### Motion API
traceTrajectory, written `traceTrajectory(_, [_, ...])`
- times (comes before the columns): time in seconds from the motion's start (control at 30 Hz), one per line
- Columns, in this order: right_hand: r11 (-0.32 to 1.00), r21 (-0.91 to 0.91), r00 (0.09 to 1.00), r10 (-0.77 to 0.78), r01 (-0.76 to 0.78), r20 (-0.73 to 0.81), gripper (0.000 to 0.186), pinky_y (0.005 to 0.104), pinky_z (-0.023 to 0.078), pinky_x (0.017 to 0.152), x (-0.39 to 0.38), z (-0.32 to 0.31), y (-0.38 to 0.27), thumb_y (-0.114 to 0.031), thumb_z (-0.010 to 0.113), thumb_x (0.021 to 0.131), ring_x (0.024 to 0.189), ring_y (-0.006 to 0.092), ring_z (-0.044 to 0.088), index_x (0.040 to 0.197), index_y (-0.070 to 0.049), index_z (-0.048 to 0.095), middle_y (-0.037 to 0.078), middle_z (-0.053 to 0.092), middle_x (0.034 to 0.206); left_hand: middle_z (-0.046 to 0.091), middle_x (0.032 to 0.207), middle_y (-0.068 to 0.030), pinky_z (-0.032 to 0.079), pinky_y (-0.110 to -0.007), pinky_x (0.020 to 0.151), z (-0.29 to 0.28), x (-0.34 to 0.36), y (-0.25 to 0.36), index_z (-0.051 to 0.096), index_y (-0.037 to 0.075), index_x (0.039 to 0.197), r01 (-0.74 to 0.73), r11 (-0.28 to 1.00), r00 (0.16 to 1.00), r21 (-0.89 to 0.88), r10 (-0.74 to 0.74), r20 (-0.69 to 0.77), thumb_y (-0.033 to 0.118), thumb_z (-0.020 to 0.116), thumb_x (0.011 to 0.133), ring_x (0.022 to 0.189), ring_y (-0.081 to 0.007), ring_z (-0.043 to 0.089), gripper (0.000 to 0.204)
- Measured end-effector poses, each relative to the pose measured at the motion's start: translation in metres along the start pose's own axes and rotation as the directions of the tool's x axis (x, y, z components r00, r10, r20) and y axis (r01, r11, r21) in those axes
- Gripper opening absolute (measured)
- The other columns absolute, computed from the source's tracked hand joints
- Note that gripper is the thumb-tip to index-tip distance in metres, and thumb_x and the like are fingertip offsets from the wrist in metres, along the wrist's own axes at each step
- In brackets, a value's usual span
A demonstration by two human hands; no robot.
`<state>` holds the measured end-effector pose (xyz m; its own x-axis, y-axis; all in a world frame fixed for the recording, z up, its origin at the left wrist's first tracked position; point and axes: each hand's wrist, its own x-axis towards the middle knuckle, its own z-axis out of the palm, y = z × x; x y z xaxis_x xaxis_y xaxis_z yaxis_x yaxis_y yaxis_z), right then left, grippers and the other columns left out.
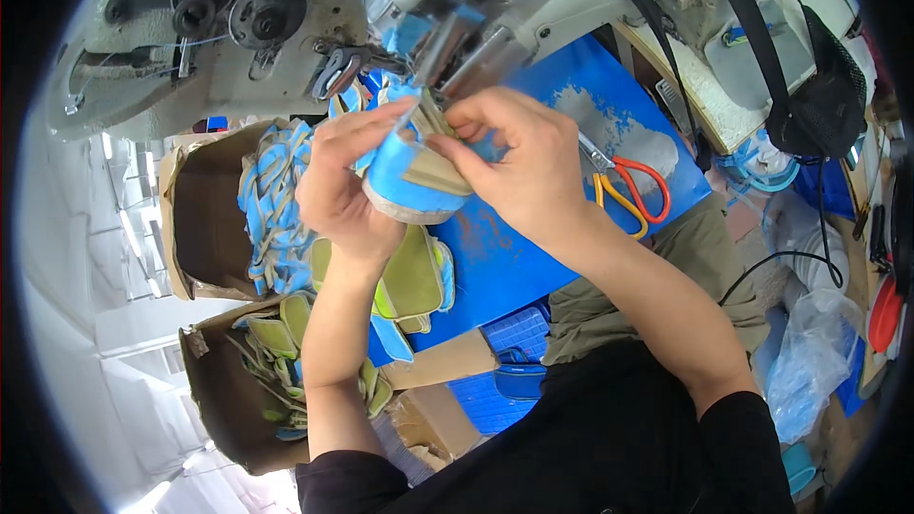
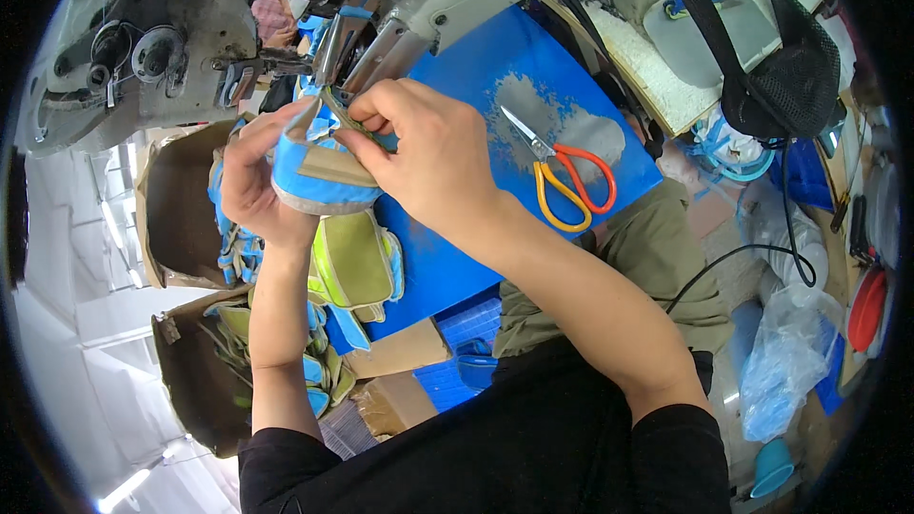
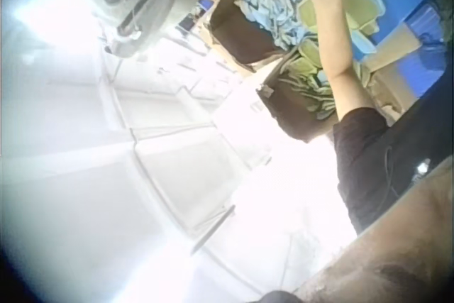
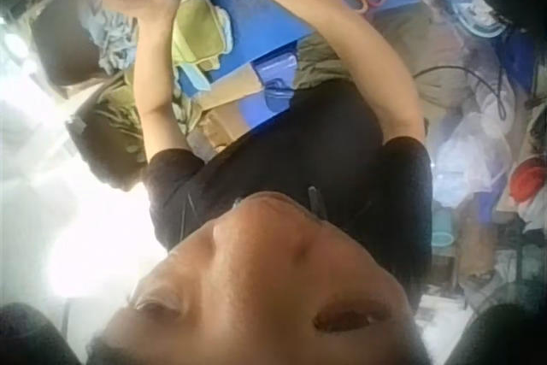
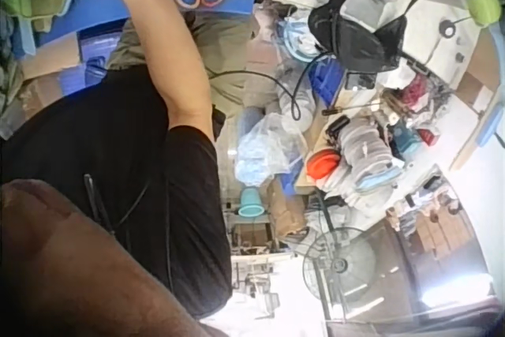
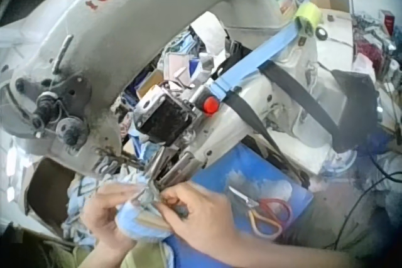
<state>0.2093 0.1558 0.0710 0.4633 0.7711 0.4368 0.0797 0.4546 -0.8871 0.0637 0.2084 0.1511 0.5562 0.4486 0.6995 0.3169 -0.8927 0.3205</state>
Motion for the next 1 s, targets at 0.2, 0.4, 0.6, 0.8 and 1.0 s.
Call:
traceTrajectory(0.2, [0.978,0.165,0.992,0.118,-0.125,0.051,0.016,0.0285,0.057,0.067,0.003,0.001,-0.002,-0.001,0.081,0.081,0.075,0.0161,0.073,0.092,-0.003,0.070,0.008,0.073,0.084,0.079,0.103,-0.0078,0.048,-0.032,0.079,-0.003,0.009,0.009,0.072,0.007,0.090,-0.292,0.899,0.954,0.327,0.253,0.158,0.017,0.083,0.079,0.079,-0.0229,0.073,0.018])
traceTrajectory(0.4, [0.959,0.158,0.968,0.218,-0.235,0.122,0.015,0.0275,0.057,0.070,0.006,-0.005,-0.004,0.003,0.078,0.081,0.075,0.0125,0.072,0.093,0.000,0.071,0.007,0.074,0.083,0.078,0.104,-0.0059,0.045,-0.033,0.083,-0.001,0.004,0.010,0.073,0.007,0.090,-0.305,0.874,0.952,0.378,0.275,0.132,0.018,0.075,0.073,0.088,-0.0184,0.074,0.021])
traceTrajectory(0.6, [0.913,0.155,0.911,0.337,-0.377,0.237,0.019,0.0257,0.056,0.072,0.018,-0.018,-0.012,0.005,0.075,0.080,0.078,0.0084,0.070,0.098,0.000,0.072,0.005,0.074,0.085,0.078,0.105,-0.0052,0.042,-0.033,0.085,0.000,0.007,0.010,0.074,0.008,0.090,-0.311,0.854,0.950,0.417,0.270,0.156,0.016,0.073,0.072,0.088,-0.0171,0.073,0.020])
traceTrajectory(0.8, [0.850,0.178,0.851,0.436,-0.497,0.292,0.021,0.0239,0.056,0.072,0.029,-0.022,-0.030,0.004,0.073,0.081,0.077,0.0072,0.068,0.101,0.001,0.072,0.004,0.074,0.087,0.078,0.103,-0.0048,0.042,-0.034,0.088,0.000,0.010,0.011,0.074,0.008,0.093,-0.217,0.887,0.976,0.407,0.189,0.108,0.016,0.075,0.074,0.088,-0.0164,0.074,0.021])
traceTrajectory(1.0, [0.897,0.230,0.914,0.324,-0.379,0.245,0.023,0.0256,0.055,0.067,0.019,-0.019,-0.017,-0.003,0.077,0.082,0.073,0.0085,0.067,0.104,0.002,0.073,0.007,0.075,0.088,0.079,0.101,-0.0045,0.045,-0.037,0.091,0.003,0.003,0.007,0.074,0.009,0.099,-0.150,0.905,0.988,0.398,0.126,0.085,0.014,0.079,0.075,0.090,-0.0188,0.074,0.025])
